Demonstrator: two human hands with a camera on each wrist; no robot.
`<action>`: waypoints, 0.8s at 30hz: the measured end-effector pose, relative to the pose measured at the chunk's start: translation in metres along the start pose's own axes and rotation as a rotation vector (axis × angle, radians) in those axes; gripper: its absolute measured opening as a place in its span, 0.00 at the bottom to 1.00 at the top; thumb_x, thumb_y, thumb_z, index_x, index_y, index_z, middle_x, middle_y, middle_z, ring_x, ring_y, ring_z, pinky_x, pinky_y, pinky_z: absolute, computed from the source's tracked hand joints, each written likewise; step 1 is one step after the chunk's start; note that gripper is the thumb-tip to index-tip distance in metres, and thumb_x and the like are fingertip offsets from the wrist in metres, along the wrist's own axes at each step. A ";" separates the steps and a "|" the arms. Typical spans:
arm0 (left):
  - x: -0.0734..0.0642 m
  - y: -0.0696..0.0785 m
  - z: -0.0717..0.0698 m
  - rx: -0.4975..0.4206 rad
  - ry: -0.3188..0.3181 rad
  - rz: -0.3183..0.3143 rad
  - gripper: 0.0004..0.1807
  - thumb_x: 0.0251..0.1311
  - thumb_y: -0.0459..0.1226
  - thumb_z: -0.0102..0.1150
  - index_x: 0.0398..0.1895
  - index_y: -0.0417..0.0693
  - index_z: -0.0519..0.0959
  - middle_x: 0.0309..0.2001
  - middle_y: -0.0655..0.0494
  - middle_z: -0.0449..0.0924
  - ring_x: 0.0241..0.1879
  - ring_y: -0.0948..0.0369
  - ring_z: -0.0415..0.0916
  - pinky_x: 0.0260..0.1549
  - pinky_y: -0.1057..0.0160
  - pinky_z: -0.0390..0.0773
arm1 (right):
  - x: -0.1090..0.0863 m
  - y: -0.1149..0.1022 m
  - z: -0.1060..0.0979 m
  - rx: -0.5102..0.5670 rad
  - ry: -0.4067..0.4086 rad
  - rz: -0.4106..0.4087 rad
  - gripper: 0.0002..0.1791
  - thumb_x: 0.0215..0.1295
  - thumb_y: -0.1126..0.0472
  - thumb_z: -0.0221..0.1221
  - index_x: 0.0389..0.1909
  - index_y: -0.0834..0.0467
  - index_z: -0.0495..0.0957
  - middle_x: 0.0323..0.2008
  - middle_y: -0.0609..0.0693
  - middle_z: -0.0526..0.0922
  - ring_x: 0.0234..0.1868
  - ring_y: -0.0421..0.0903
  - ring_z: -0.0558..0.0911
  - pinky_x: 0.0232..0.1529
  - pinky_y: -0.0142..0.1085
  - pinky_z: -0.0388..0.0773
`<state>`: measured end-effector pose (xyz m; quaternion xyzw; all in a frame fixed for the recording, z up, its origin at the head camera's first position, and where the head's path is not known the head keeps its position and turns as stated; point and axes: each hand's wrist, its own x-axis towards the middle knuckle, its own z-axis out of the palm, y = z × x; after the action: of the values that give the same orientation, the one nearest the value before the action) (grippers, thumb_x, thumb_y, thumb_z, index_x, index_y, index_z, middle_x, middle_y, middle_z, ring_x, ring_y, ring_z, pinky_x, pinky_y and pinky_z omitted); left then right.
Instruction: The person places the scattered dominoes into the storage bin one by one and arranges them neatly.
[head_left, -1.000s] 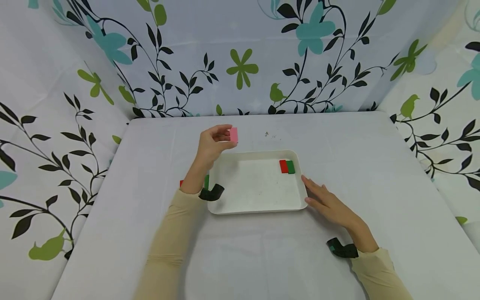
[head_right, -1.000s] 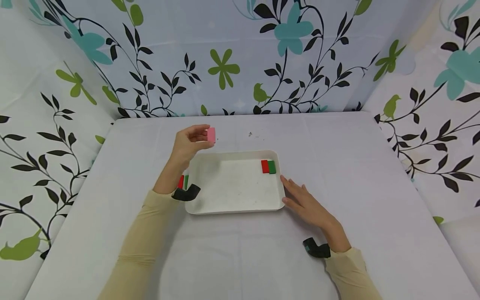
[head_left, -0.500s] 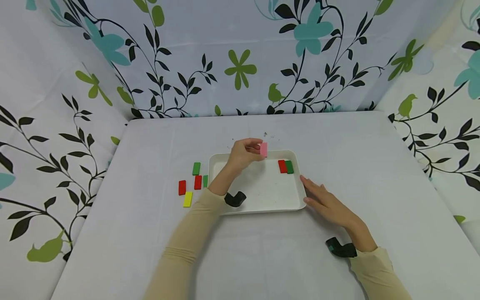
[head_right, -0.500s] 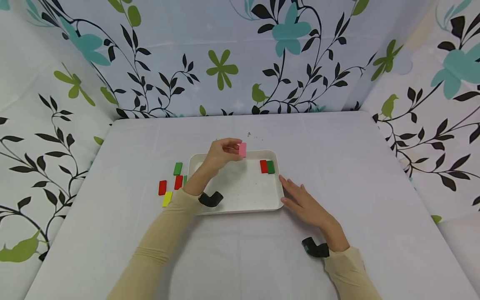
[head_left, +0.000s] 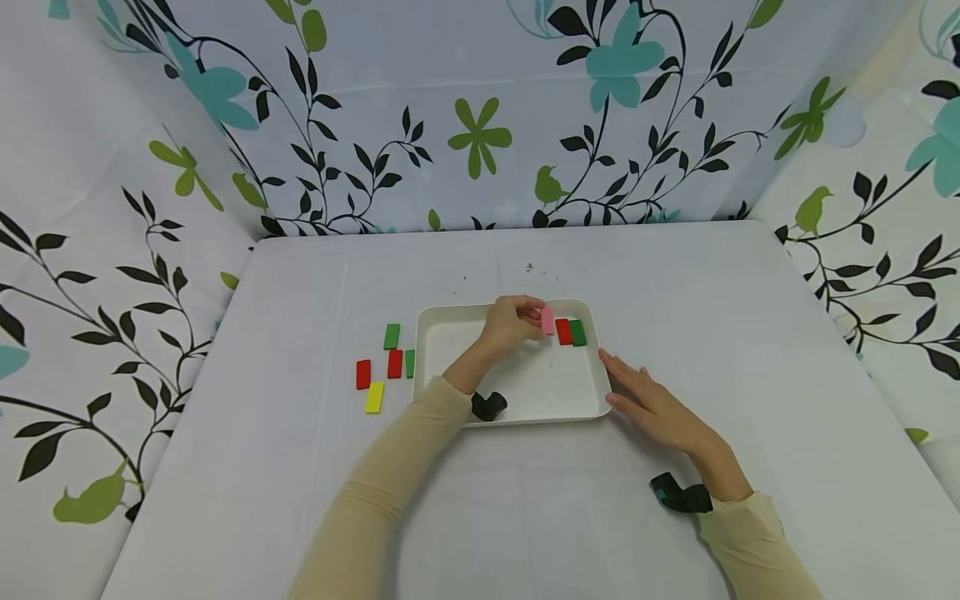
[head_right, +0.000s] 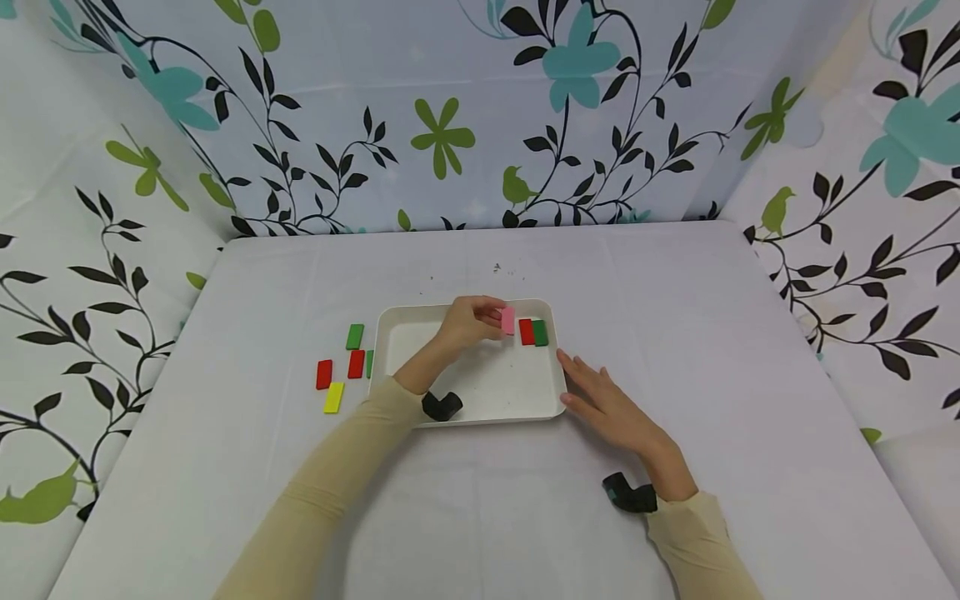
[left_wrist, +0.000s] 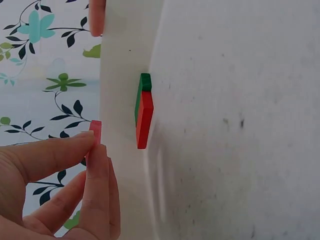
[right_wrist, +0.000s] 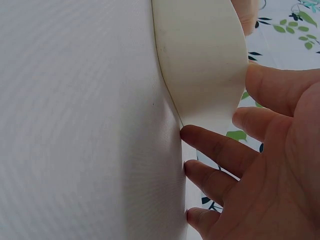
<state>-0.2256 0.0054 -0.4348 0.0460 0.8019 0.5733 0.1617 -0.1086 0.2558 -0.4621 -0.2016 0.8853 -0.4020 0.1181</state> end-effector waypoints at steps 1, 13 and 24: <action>0.001 -0.001 0.002 0.010 0.003 -0.001 0.24 0.50 0.24 0.68 0.54 0.41 0.81 0.42 0.46 0.81 0.40 0.57 0.76 0.36 0.69 0.81 | 0.000 0.000 0.000 -0.002 -0.001 0.002 0.36 0.74 0.55 0.51 0.78 0.54 0.48 0.77 0.58 0.50 0.77 0.64 0.48 0.71 0.66 0.36; 0.005 -0.008 0.012 0.037 0.040 -0.042 0.24 0.48 0.24 0.69 0.52 0.41 0.82 0.39 0.47 0.80 0.34 0.59 0.73 0.25 0.71 0.76 | 0.000 0.000 0.001 -0.005 -0.002 0.016 0.36 0.74 0.54 0.50 0.78 0.54 0.47 0.77 0.58 0.49 0.77 0.63 0.48 0.72 0.65 0.35; 0.008 -0.012 0.018 0.094 0.040 -0.003 0.23 0.47 0.23 0.68 0.51 0.39 0.82 0.38 0.45 0.81 0.32 0.60 0.73 0.26 0.72 0.75 | 0.000 -0.001 0.000 0.013 -0.003 0.016 0.37 0.74 0.53 0.51 0.78 0.52 0.47 0.77 0.55 0.50 0.77 0.61 0.48 0.73 0.63 0.35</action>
<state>-0.2265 0.0194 -0.4531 0.0408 0.8312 0.5355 0.1440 -0.1078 0.2550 -0.4615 -0.1945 0.8840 -0.4066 0.1238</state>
